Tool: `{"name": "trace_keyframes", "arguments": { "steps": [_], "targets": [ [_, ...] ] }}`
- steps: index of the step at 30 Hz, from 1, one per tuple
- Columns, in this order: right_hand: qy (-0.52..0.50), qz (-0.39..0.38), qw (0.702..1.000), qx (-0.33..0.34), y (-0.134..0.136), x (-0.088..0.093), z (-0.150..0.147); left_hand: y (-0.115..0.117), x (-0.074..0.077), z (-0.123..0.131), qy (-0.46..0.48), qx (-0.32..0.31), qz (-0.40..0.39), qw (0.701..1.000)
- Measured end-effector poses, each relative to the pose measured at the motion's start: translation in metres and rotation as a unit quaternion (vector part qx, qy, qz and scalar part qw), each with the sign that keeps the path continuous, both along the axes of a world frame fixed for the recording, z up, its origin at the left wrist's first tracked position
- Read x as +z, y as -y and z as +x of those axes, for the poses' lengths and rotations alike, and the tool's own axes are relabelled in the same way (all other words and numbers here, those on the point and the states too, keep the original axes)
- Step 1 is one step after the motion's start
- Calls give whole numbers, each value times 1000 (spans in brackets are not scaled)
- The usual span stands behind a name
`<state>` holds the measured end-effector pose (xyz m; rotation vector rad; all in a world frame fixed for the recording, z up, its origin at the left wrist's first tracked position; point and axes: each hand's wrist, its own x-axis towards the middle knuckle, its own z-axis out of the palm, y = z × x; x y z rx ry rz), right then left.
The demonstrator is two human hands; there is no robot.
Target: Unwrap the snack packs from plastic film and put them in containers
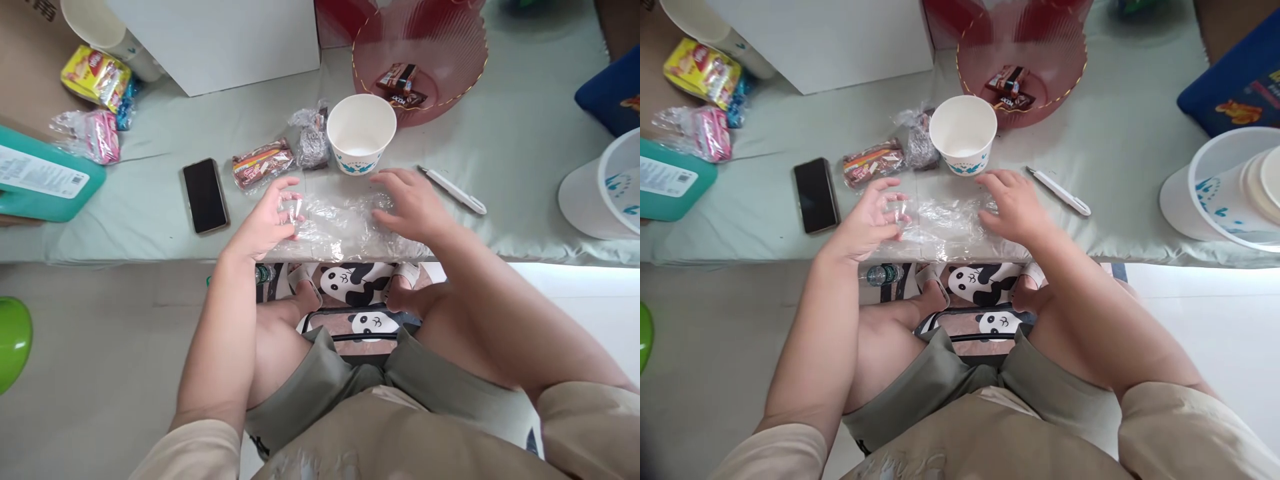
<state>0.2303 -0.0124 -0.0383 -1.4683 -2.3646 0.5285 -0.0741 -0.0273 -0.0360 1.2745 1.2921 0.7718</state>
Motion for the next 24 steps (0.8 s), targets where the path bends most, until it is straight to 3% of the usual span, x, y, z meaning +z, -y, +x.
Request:
{"name": "trace_keyframes", "arguments": {
  "steps": [5,9,12,16,20,24],
  "targets": [
    [74,-24,997,1,2,-11,2,4,3,-12,-57,42,-11,997],
    [81,-8,997,-12,5,-9,5,3,-2,-20,-90,118,32,988],
    [91,-53,994,-27,9,-3,4,2,1,-16,-96,170,-16,981],
    [57,-111,991,-45,17,7,2,5,11,-6,-126,117,-118,978],
    [54,-149,984,-77,22,13,6,5,13,1,-100,88,-61,989],
    [-12,-111,992,-53,19,10,7,5,16,8,25,56,-12,998]
  ]
}}
